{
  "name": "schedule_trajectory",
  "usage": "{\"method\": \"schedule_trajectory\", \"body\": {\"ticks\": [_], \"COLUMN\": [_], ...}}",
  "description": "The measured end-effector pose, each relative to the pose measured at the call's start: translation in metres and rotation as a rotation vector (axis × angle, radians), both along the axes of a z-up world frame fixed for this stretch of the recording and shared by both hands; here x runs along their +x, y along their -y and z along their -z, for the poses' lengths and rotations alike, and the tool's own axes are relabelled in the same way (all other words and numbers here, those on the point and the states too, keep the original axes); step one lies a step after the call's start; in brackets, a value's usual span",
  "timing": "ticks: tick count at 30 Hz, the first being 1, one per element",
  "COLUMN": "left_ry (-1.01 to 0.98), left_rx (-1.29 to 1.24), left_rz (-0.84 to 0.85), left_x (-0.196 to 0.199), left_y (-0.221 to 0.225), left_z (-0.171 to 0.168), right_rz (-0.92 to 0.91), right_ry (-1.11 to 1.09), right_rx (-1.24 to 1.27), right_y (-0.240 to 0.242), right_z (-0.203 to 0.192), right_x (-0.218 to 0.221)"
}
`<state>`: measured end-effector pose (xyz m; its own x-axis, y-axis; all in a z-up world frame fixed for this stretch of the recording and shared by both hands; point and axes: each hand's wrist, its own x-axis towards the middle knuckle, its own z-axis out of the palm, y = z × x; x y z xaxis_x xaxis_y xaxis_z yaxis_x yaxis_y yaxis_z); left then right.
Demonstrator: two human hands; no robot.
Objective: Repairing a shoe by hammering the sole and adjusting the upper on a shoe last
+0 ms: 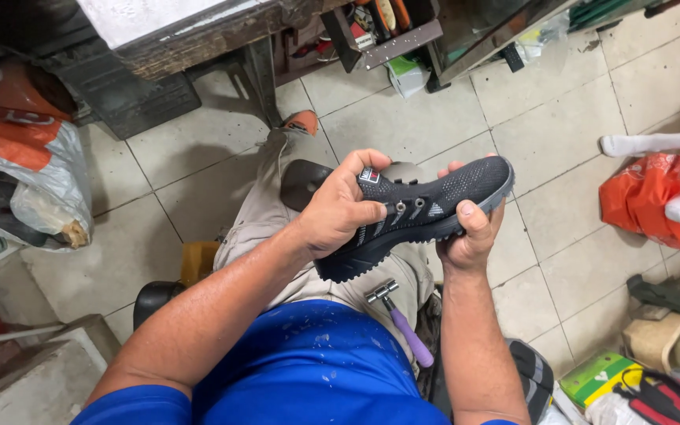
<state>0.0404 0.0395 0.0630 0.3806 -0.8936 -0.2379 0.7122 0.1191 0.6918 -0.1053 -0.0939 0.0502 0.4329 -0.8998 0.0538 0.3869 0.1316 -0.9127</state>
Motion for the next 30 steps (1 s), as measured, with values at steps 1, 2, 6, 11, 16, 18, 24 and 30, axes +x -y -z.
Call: {"method": "schedule_trajectory", "body": {"ticks": [1,2,6,11,16,18,24,30], "left_ry": [0.0,0.0,-0.011,-0.082,-0.11,-0.111,0.107,0.466], "left_rx": [-0.01,-0.019,-0.006,-0.059,-0.053,-0.023,0.144,0.392], "left_rz": [0.012,0.023,0.038,-0.018,-0.047,-0.058,-0.096,-0.002], "left_x": [0.0,-0.001,0.002,0.005,-0.001,-0.004,0.008,0.009], "left_y": [0.001,0.001,0.002,0.002,0.001,0.001,-0.001,-0.001], "left_z": [0.006,0.012,0.024,0.004,-0.006,-0.002,-0.024,-0.003], "right_rz": [-0.002,-0.004,-0.03,-0.041,-0.069,-0.072,-0.063,-0.026], "right_ry": [-0.013,-0.025,-0.039,-0.041,-0.008,-0.011,-0.09,-0.184], "right_rx": [-0.021,-0.042,-0.031,-0.058,-0.048,-0.058,-0.236,-0.328], "right_y": [0.002,0.003,0.004,0.001,0.0,-0.001,-0.007,-0.01], "right_z": [0.001,0.003,0.002,-0.001,-0.003,-0.005,-0.004,-0.005], "right_x": [0.0,0.0,0.009,0.016,0.023,0.023,0.007,0.01]}}
